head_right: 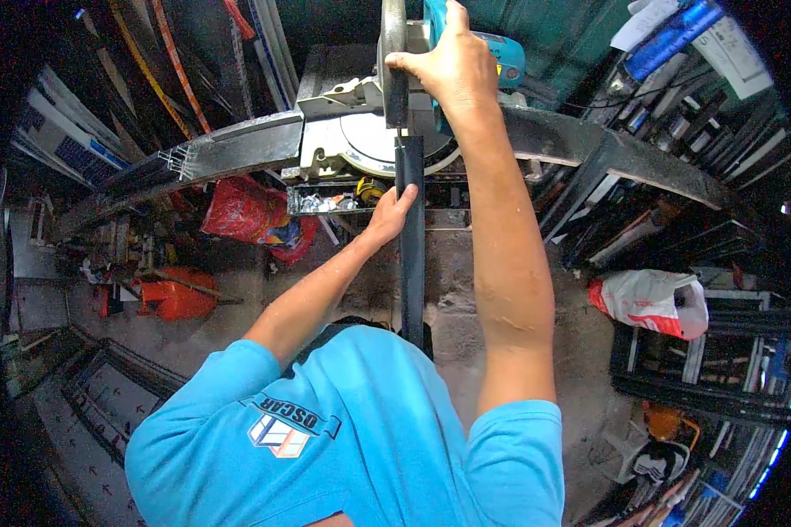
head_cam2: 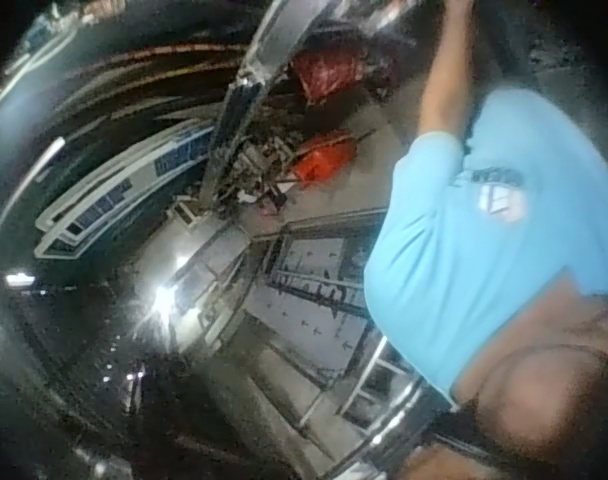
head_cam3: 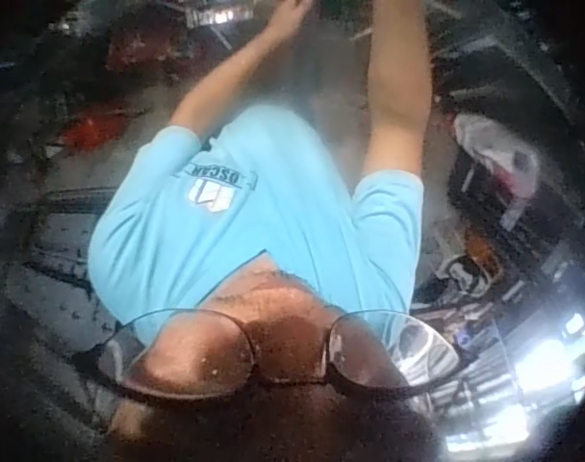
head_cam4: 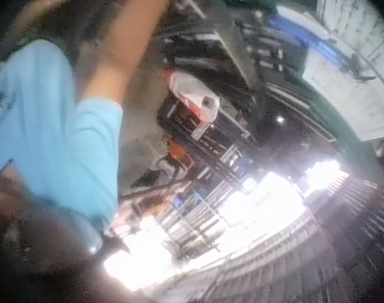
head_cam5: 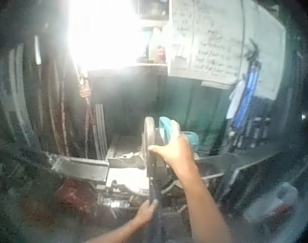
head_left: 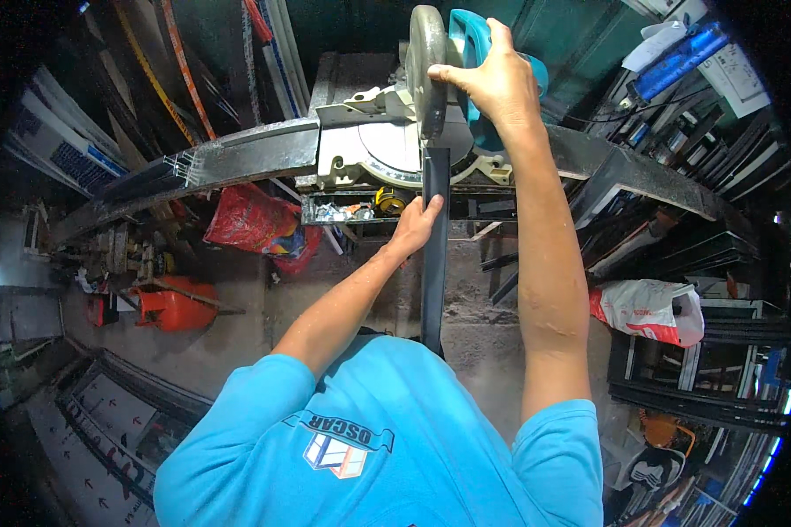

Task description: The person uses a miter saw to cut long metal profiles. They measure the profiles with a tape measure, mark them with a pencil, position them on the saw, and make multiple cuts. Cut pieces are set aside on the floor or a nearby table.

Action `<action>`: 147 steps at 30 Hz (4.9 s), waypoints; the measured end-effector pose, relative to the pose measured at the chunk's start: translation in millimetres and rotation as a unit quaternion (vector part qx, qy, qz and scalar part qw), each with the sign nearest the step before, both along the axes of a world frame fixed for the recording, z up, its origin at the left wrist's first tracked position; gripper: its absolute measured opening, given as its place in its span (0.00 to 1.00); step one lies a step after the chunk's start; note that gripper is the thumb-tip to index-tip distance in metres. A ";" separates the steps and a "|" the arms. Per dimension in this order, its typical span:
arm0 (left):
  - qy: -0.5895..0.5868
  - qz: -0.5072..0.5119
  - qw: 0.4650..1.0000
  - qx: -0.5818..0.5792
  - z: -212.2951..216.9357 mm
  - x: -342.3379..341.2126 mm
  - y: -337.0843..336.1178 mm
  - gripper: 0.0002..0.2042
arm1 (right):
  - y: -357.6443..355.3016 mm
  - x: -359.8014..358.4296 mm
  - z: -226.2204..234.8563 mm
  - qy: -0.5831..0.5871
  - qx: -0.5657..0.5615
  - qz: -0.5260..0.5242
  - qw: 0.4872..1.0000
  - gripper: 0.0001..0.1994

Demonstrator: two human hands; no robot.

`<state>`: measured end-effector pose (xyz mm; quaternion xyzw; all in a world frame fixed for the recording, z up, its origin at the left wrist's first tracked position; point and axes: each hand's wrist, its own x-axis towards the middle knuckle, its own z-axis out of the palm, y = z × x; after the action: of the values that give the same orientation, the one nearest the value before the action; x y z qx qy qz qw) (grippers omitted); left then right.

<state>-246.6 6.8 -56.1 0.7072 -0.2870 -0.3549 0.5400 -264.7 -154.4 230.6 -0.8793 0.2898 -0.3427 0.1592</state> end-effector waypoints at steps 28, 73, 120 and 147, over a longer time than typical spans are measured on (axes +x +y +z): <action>-0.008 0.005 1.000 -0.007 8.8 -2.2 3.1 0.28 | 4.9 -4.0 -5.6 0.001 -0.012 -0.007 1.000 0.57; -0.009 0.009 1.000 -0.014 16.6 -4.4 2.9 0.26 | 22.6 -15.1 -14.6 0.004 0.061 -0.015 0.998 0.56; -0.013 0.011 1.000 -0.020 12.1 -3.7 1.9 0.31 | 29.0 -20.7 -24.3 -0.008 0.068 -0.008 0.998 0.57; 0.005 0.022 1.000 -0.006 6.4 -2.5 -1.0 0.28 | 27.9 -18.1 -21.2 0.013 0.085 -0.020 0.996 0.58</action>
<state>-249.1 5.8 -49.7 0.7084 -0.2711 -0.3447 0.5530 -282.7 -126.5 209.4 -0.8610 0.3375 -0.3086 0.2224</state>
